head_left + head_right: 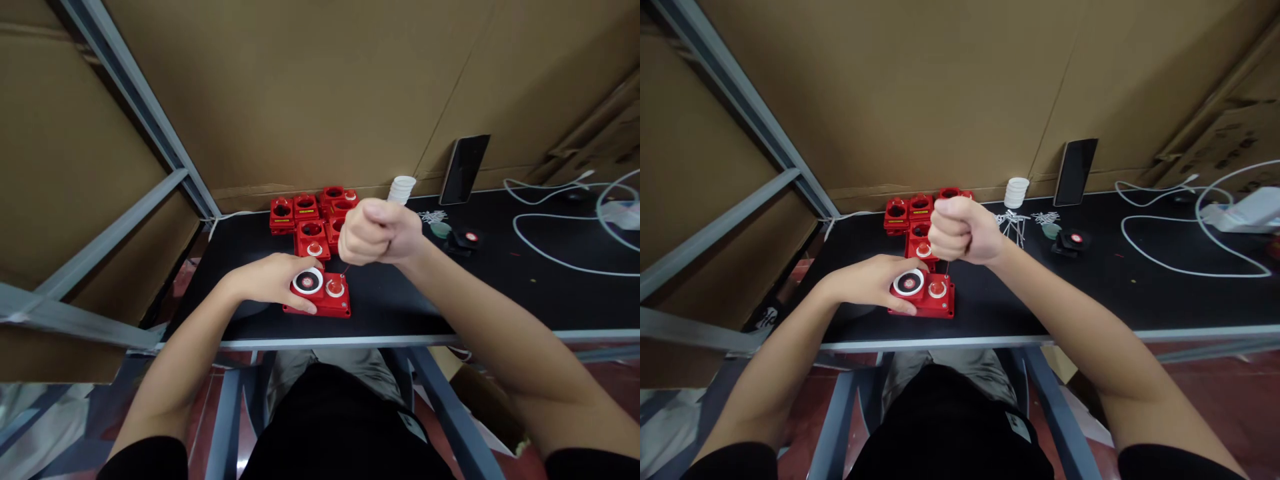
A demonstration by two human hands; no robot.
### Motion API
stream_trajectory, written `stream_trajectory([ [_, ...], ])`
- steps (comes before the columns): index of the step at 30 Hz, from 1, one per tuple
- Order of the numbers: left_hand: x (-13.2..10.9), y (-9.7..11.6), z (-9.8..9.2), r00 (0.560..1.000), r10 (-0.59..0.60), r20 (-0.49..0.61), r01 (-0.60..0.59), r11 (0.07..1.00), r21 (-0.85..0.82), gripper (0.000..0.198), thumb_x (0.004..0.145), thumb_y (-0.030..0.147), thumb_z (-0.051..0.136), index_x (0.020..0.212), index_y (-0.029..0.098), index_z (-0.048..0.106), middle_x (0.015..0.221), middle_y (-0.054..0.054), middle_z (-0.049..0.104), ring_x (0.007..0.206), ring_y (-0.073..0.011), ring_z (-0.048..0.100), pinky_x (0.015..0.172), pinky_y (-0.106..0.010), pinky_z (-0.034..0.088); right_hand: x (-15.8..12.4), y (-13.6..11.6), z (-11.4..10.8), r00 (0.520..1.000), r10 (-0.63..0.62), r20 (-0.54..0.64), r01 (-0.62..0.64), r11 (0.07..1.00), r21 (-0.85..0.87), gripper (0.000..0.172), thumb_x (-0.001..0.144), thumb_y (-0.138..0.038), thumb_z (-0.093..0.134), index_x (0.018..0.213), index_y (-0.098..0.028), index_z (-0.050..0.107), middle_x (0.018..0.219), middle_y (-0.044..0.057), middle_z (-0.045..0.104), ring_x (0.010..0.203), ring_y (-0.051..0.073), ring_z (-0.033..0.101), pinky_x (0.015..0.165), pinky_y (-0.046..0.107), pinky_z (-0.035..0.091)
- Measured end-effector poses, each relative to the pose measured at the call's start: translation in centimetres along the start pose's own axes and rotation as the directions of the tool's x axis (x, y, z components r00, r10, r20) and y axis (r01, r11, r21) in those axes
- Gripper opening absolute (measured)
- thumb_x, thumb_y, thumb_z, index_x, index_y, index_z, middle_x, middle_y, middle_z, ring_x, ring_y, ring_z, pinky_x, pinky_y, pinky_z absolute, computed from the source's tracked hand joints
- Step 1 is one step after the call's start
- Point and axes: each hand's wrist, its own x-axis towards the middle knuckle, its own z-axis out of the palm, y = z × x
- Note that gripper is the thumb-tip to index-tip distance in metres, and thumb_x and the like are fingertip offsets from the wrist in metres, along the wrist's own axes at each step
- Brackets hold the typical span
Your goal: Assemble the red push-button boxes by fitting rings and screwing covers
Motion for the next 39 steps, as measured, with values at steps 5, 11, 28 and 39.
stream_trajectory([
  [5, 0.1, -0.2, 0.3, 1.000, -0.008, -0.025, 0.008, 1.000, 0.014, 0.061, 0.090, 0.068, 0.089, 0.128, 0.025, 0.069, 0.118, -0.007, 0.083, 0.103, -0.0297, 0.080, 0.086, -0.032, 0.054, -0.7, 0.5, 1.5, 0.999, 0.040, -0.016, -0.041, 0.997, -0.069, 0.068, 0.105, -0.073, 0.074, 0.066, -0.023, 0.050, 0.052, -0.007, 0.040, 0.044, 0.008, 0.032, 0.046, 0.024, 0.029],
  [11, 0.0, 0.1, 0.2, 0.999, -0.031, -0.032, 0.032, 0.999, 0.019, 0.063, 0.089, 0.066, 0.092, 0.131, 0.024, 0.069, 0.123, -0.009, 0.083, 0.105, -0.0301, 0.080, 0.090, -0.034, 0.056, -0.5, 2.4, 2.2, 0.809, -0.198, -0.554, 0.110, 0.976, -0.187, 0.056, 0.088, -0.071, 0.095, 0.090, -0.021, 0.069, 0.081, -0.003, 0.066, 0.070, 0.011, 0.063, 0.066, 0.025, 0.054],
  [28, 2.4, 3.5, -0.5, 0.989, -0.066, 0.130, 0.036, 0.976, 0.216, 0.060, 0.091, 0.049, 0.095, 0.131, 0.016, 0.066, 0.117, -0.015, 0.084, 0.100, -0.0369, 0.084, 0.084, -0.039, 0.060, -1.2, 0.2, 2.2, 0.986, -0.012, -0.167, 0.009, 1.000, -0.018, 0.076, 0.116, -0.058, 0.061, 0.055, -0.024, 0.032, 0.049, -0.007, 0.028, 0.046, 0.009, 0.025, 0.050, 0.030, 0.021],
  [39, 1.1, 1.3, 0.9, 0.997, -0.044, 0.065, 0.041, 0.998, 0.043, 0.071, 0.086, 0.056, 0.098, 0.140, 0.023, 0.066, 0.127, -0.014, 0.083, 0.115, -0.0396, 0.082, 0.102, -0.048, 0.066, -0.8, -1.5, -0.4, 0.977, 0.090, -0.192, -0.094, 0.995, -0.014, 0.047, 0.117, -0.055, 0.066, 0.086, -0.020, 0.062, 0.080, 0.001, 0.065, 0.073, 0.014, 0.061, 0.077, 0.030, 0.053],
])
